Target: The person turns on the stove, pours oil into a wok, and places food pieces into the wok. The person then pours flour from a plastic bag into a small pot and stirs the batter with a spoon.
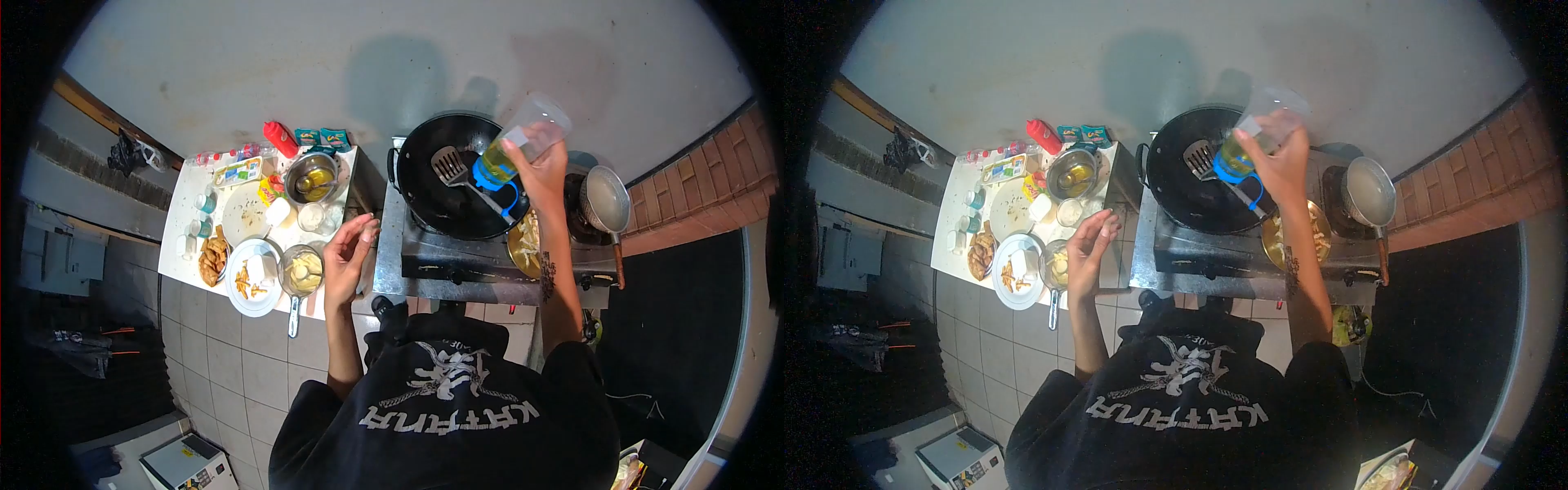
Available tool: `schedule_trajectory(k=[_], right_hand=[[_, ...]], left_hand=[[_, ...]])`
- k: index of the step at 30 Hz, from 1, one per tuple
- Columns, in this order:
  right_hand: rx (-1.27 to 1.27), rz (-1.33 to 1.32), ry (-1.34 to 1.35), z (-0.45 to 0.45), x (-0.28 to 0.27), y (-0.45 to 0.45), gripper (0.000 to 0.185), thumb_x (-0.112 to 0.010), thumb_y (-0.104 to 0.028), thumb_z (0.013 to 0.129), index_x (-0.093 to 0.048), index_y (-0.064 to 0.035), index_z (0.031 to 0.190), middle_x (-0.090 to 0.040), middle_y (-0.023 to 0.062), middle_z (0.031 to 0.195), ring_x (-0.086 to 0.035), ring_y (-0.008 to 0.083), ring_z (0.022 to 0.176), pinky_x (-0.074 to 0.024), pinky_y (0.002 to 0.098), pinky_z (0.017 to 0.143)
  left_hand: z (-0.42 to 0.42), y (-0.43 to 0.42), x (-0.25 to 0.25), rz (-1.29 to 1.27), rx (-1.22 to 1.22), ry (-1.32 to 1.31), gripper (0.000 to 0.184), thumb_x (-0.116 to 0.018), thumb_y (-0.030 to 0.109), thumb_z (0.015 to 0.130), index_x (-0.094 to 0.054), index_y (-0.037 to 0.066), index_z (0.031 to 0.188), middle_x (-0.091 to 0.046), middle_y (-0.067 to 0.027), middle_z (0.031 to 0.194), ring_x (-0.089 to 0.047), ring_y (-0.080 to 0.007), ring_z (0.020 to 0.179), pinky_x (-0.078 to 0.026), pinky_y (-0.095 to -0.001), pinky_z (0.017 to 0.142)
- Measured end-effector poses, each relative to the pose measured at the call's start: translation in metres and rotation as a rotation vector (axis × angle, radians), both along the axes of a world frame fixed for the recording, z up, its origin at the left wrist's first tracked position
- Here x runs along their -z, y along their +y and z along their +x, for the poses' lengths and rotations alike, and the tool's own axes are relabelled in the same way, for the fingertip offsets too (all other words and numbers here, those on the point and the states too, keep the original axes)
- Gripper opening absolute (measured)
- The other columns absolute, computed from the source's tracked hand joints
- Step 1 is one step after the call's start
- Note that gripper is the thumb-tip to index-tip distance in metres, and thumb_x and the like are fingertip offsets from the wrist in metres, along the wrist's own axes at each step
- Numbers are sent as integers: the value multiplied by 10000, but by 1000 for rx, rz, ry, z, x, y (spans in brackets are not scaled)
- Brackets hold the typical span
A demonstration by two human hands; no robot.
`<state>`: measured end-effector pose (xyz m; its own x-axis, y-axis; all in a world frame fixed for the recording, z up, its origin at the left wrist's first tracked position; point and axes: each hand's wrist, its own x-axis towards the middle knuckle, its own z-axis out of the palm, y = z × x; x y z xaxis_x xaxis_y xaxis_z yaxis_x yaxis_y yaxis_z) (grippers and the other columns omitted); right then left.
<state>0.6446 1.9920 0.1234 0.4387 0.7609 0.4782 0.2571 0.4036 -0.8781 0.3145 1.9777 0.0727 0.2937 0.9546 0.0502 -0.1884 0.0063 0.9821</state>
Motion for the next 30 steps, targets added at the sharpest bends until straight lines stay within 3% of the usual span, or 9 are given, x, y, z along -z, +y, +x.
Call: schedule_trajectory(k=[7, 22, 30], right_hand=[[285, -53, 212, 19, -2, -23, 472, -800, -92, 736, -465, -18, 1061, -558, 106, 1017, -562, 179, 978, -460, 286, 836], [419, -83, -133, 2, -6, -37, 443, -797, -99, 748, -471, -28, 1039, -551, 64, 926, -544, 143, 881, -442, 283, 820], [553, 149, 341, -25, 11, -29, 373, -756, -116, 803, -466, -31, 1022, -580, 84, 956, -578, 142, 847, -498, 289, 760]], left_hand=[[-3, 1, 7, 6, 18, -18, 327, -583, 132, 932, -539, -24, 1216, -610, -146, 1152, -591, -197, 1039, -451, -323, 922], [-4, 17, 11, -38, 117, -60, 295, -593, 93, 921, -562, -20, 1192, -630, -112, 1108, -588, -168, 1037, -454, -313, 936], [-25, 28, 22, -159, 289, -39, 295, -599, 96, 921, -574, -6, 1197, -643, -54, 1027, -593, -97, 957, -454, -235, 863]])
